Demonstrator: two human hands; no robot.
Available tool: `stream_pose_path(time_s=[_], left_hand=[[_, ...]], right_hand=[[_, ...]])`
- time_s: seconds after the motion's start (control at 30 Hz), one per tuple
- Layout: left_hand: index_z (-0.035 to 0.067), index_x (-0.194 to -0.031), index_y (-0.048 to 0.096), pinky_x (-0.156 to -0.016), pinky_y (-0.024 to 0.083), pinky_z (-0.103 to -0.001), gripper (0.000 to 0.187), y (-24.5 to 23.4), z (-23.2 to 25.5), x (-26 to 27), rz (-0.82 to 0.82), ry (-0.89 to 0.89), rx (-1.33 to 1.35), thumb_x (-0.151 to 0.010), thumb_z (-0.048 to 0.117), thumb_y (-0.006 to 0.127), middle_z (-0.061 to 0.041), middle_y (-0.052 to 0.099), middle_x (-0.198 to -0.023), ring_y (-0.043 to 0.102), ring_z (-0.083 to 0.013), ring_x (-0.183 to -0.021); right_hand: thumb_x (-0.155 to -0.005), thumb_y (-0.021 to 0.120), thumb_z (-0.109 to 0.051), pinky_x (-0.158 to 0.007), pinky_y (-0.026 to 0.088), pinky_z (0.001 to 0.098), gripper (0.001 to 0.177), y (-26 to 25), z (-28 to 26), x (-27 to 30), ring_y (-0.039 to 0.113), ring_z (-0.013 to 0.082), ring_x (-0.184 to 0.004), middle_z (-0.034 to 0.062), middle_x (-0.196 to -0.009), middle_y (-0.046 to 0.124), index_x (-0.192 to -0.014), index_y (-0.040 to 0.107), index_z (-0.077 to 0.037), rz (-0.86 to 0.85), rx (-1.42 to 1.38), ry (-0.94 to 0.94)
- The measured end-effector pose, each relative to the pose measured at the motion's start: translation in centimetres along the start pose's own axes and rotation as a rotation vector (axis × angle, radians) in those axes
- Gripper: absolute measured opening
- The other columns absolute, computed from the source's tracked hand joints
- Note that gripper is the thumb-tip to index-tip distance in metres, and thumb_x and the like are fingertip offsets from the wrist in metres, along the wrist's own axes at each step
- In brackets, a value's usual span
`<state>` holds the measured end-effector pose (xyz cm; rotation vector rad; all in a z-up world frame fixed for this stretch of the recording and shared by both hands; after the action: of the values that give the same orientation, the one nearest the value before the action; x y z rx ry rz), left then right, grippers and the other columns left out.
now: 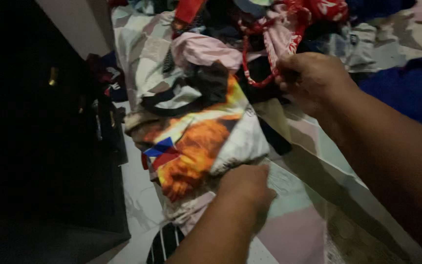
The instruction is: The person folds several items of clothing on a bed. They handle a graphic t-shirt, a red floral top, and a pair of dark shorts, folding each one by hand and placing them on the bed.
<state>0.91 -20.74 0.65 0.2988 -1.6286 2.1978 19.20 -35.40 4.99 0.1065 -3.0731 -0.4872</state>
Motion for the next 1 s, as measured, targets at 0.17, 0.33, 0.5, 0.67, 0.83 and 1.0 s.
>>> stream_pose_path(time_s=[0.17,0.33,0.5,0.67,0.83,1.0], left_hand=[[0.018,-0.156,0.037,-0.104,0.051,-0.050,0.069,0.3,0.6,1.4,-0.096,-0.092,-0.034,-0.096,0.037,0.065,-0.013,0.049,-0.151,0.053,-0.0343,-0.134],[0.026,-0.159,0.029,-0.111,0.034,-0.069,0.067,1.3,1.1,3.5,0.063,-0.142,0.015,-0.100,0.041,0.057,0.000,0.023,-0.168,0.031,-0.0371,-0.148],[0.022,-0.148,0.048,-0.107,0.038,-0.061,0.065,3.1,-1.2,1.5,0.200,-0.090,0.130,-0.090,0.042,0.069,-0.009,0.041,-0.153,0.044,-0.0356,-0.137],[0.004,-0.110,0.073,-0.082,0.058,-0.037,0.038,3.5,-2.5,-0.3,0.510,0.135,0.719,-0.088,0.034,0.069,-0.014,0.079,-0.103,0.078,-0.0283,-0.095],[0.009,-0.111,0.076,-0.068,0.050,-0.043,0.025,5.2,-2.0,1.9,0.321,-0.131,1.316,-0.093,0.021,0.065,-0.016,0.077,-0.097,0.072,-0.0318,-0.080],[0.015,-0.112,0.066,-0.075,0.061,-0.049,0.022,6.2,-0.9,4.5,0.114,-0.190,1.887,-0.090,0.016,0.066,-0.012,0.077,-0.097,0.074,-0.0285,-0.083]], right_hand=[[-0.092,0.072,-0.010,-0.068,0.050,0.0309,0.013,-2.4,-2.1,6.6,0.064,0.0171,-0.073,0.0095,-0.085,0.070,-0.089,0.068,0.003,-0.016,0.072,-0.133],[-0.089,0.071,-0.014,-0.064,0.048,0.0308,0.015,-2.9,-4.1,13.4,0.062,0.0169,-0.068,0.0108,-0.080,0.075,-0.088,0.072,0.001,0.037,0.304,-0.109],[-0.087,0.072,-0.014,-0.063,0.049,0.0311,0.014,-2.6,-4.9,20.1,0.061,0.0160,-0.066,0.0110,-0.078,0.075,-0.087,0.077,-0.001,-0.020,0.412,-0.028],[-0.084,0.073,-0.013,-0.065,0.052,0.0302,0.014,-0.8,-3.7,26.8,0.065,0.0140,-0.069,0.0084,-0.080,0.080,-0.083,0.081,-0.002,-0.309,0.336,0.021],[-0.084,0.078,-0.012,-0.070,0.056,0.0274,0.013,1.0,-2.2,33.2,0.071,0.0104,-0.076,0.0023,-0.080,0.074,-0.079,0.080,-0.001,-0.584,0.436,0.123],[-0.088,0.078,-0.011,-0.070,0.053,0.0271,0.013,0.9,-1.3,36.1,0.066,0.0102,-0.078,0.0035,-0.081,0.069,-0.085,0.078,0.002,-0.681,0.439,0.260]])
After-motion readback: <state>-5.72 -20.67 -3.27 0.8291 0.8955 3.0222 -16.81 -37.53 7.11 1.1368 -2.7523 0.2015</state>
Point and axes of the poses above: each hand's wrist, its own x-axis away from the middle knuckle, its own y-axis out of the palm, z = x × y, the point moved 5 cm from there along -x, towards the middle knuckle
